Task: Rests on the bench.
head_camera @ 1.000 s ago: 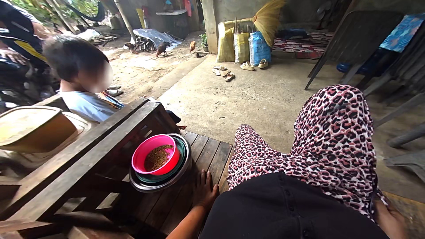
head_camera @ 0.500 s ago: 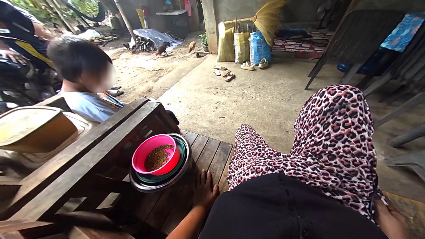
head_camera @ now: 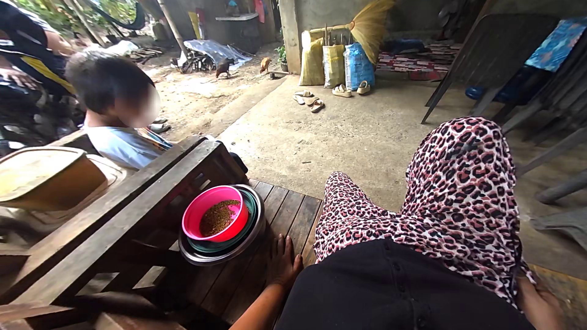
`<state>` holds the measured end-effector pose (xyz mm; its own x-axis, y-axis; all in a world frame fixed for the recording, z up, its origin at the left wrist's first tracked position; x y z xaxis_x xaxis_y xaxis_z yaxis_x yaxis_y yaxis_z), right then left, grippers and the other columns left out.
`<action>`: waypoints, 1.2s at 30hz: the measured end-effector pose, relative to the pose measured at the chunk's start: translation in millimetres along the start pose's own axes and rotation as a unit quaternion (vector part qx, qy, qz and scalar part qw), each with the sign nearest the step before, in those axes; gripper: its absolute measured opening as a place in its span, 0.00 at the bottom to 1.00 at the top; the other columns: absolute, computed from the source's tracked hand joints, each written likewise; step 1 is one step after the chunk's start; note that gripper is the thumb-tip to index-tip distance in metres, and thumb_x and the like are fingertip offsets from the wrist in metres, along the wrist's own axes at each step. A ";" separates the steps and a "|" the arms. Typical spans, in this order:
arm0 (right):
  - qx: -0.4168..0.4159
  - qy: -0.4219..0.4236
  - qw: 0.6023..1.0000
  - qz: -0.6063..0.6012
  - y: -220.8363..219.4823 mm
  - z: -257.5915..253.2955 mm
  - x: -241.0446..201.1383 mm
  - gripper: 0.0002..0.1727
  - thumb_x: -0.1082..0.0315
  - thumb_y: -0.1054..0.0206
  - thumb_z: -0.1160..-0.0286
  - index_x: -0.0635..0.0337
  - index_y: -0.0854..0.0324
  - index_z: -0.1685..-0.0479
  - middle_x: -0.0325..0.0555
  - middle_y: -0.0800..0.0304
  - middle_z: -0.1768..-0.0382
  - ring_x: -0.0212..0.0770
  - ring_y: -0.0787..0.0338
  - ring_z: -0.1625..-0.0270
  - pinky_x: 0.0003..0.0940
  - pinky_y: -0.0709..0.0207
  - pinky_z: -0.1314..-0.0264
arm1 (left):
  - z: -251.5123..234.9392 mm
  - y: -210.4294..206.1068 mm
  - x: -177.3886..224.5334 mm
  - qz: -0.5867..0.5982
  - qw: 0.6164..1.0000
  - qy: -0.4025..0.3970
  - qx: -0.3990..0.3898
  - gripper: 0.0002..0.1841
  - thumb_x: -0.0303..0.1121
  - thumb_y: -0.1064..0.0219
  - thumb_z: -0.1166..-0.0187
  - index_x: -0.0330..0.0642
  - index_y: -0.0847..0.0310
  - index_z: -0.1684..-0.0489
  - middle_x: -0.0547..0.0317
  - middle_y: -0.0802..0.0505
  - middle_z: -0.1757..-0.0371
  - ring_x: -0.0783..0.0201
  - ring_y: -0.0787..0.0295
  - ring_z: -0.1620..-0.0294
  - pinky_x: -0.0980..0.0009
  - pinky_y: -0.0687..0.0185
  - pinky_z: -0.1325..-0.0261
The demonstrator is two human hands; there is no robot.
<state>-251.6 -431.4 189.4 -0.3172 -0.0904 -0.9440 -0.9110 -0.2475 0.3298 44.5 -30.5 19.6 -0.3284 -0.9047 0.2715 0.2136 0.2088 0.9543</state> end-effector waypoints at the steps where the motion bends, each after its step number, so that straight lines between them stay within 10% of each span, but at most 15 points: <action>1: 0.000 -0.001 1.000 -0.001 -0.2 0.1 -0.1 0.21 0.66 0.51 0.08 0.77 0.28 0.31 0.38 0.22 0.57 0.05 0.27 0.61 0.07 0.32 0.53 | 0.4 0.6 0.1 -0.001 1.000 0.002 -0.003 0.39 0.56 0.53 0.16 0.43 0.45 0.07 0.43 0.46 0.05 0.42 0.56 0.04 0.43 0.65 0.07; 36: -0.002 -0.014 1.000 0.021 0.0 2.8 -3.1 0.23 0.65 0.51 0.07 0.76 0.30 0.27 0.45 0.21 0.51 0.07 0.27 0.56 0.09 0.33 0.48 | -8.7 -32.9 -17.5 -0.026 0.992 -0.035 0.116 0.43 0.64 0.60 0.21 0.46 0.36 0.10 0.42 0.35 0.09 0.41 0.43 0.08 0.40 0.53 0.10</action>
<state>-251.4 -428.4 192.3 -0.3618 -0.0739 -0.9293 -0.8957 -0.2488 0.3685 51.2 -24.8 -17.6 -0.3985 -0.8900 0.2216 -0.0209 0.2503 0.9679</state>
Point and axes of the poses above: each hand's wrist, its own z-axis away from the middle knuckle, its own y-axis out of the back of the hand, x = y × z, the point moved 5 cm from there along -z, towards the middle knuckle
